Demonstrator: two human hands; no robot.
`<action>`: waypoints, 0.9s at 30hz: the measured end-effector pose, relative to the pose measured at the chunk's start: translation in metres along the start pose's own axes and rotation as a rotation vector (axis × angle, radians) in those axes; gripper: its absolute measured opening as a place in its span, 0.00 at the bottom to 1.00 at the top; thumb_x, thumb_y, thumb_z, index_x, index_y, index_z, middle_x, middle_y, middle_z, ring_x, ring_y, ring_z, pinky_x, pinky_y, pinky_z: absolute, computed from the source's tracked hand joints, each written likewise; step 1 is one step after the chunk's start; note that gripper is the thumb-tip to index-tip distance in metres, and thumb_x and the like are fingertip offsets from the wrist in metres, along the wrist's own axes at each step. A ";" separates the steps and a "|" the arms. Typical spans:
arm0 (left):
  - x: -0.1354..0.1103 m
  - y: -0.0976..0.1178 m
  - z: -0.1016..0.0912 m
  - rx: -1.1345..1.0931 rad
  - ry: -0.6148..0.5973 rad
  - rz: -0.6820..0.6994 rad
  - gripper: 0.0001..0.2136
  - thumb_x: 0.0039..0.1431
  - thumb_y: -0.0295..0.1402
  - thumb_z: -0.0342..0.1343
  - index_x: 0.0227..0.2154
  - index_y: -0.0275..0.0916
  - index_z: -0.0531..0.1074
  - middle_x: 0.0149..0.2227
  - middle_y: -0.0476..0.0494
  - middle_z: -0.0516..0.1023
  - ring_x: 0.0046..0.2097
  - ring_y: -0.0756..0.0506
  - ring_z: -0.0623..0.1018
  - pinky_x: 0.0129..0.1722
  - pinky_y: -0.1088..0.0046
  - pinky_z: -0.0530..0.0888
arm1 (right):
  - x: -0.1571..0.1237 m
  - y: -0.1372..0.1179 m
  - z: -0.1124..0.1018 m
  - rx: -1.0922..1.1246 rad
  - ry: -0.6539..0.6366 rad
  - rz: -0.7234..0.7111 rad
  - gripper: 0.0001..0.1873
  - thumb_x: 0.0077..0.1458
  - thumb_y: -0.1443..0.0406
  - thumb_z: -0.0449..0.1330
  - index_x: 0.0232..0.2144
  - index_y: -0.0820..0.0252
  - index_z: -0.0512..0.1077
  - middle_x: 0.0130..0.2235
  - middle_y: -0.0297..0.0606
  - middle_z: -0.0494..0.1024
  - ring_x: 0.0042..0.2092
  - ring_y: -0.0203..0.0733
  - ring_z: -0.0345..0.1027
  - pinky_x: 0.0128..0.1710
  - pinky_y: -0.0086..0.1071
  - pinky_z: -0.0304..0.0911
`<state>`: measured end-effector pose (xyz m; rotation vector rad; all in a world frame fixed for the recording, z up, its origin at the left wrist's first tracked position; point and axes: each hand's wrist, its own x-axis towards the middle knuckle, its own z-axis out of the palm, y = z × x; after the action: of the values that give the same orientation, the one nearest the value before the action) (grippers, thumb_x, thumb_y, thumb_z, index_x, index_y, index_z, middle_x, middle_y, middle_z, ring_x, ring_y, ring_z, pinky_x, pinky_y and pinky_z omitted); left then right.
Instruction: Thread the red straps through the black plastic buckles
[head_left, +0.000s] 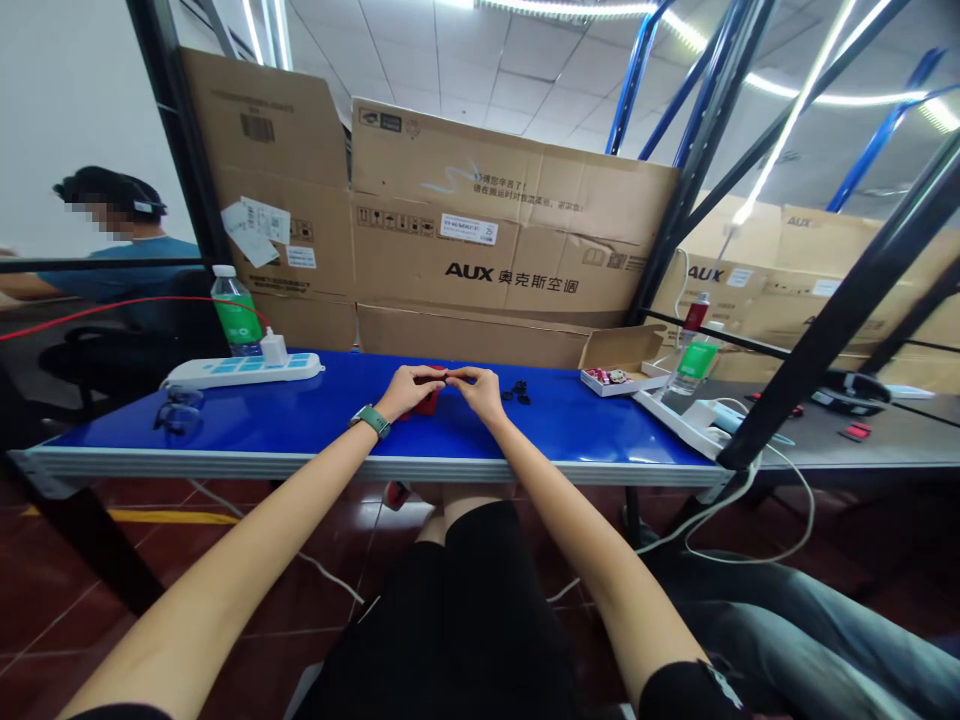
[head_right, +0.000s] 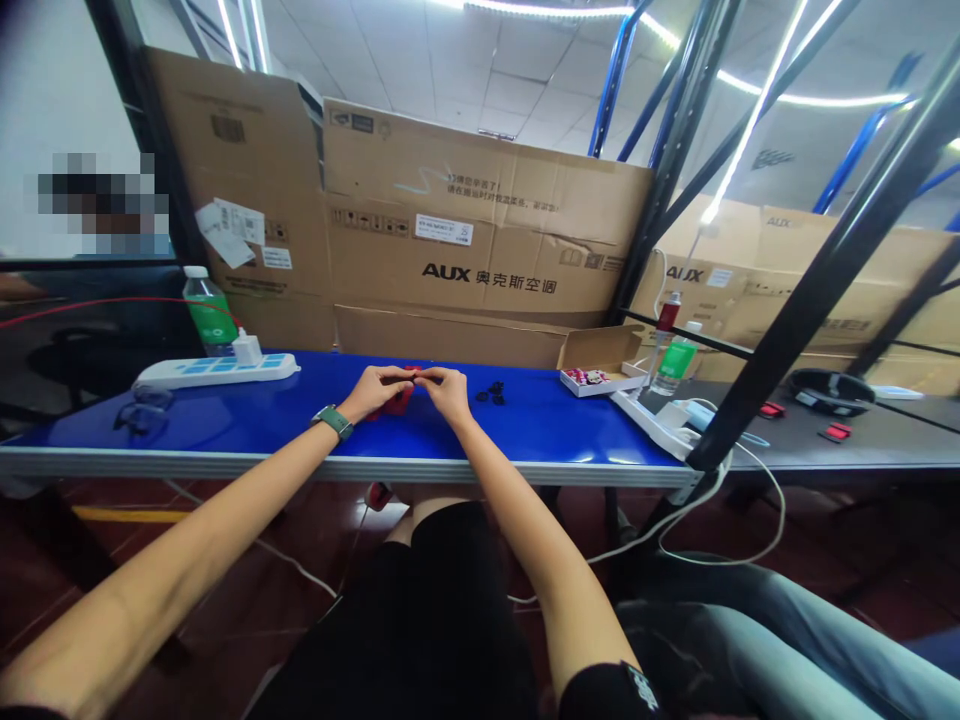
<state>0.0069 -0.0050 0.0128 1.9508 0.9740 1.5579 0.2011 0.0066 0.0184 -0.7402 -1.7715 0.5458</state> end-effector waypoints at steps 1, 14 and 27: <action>0.000 0.000 0.001 -0.017 0.003 -0.007 0.23 0.44 0.48 0.72 0.38 0.35 0.83 0.43 0.34 0.84 0.47 0.34 0.82 0.53 0.53 0.76 | 0.000 0.001 0.000 0.036 -0.005 0.021 0.08 0.53 0.61 0.67 0.35 0.57 0.80 0.39 0.39 0.85 0.43 0.45 0.79 0.48 0.35 0.71; 0.004 -0.005 0.004 -0.080 -0.064 -0.038 0.25 0.59 0.54 0.56 0.37 0.34 0.83 0.39 0.36 0.85 0.43 0.36 0.83 0.50 0.57 0.77 | 0.004 0.010 -0.003 0.485 0.014 0.364 0.27 0.40 0.54 0.75 0.39 0.59 0.72 0.32 0.36 0.81 0.33 0.38 0.75 0.36 0.31 0.71; -0.003 0.005 0.004 0.313 -0.016 0.202 0.05 0.56 0.34 0.61 0.32 0.38 0.78 0.33 0.44 0.82 0.35 0.45 0.80 0.40 0.69 0.75 | -0.002 0.001 -0.004 0.576 -0.164 0.430 0.31 0.36 0.55 0.78 0.41 0.61 0.73 0.28 0.34 0.80 0.30 0.36 0.74 0.36 0.31 0.71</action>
<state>0.0113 -0.0104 0.0136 2.3366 1.0975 1.5686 0.2059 0.0063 0.0178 -0.6728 -1.4822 1.3710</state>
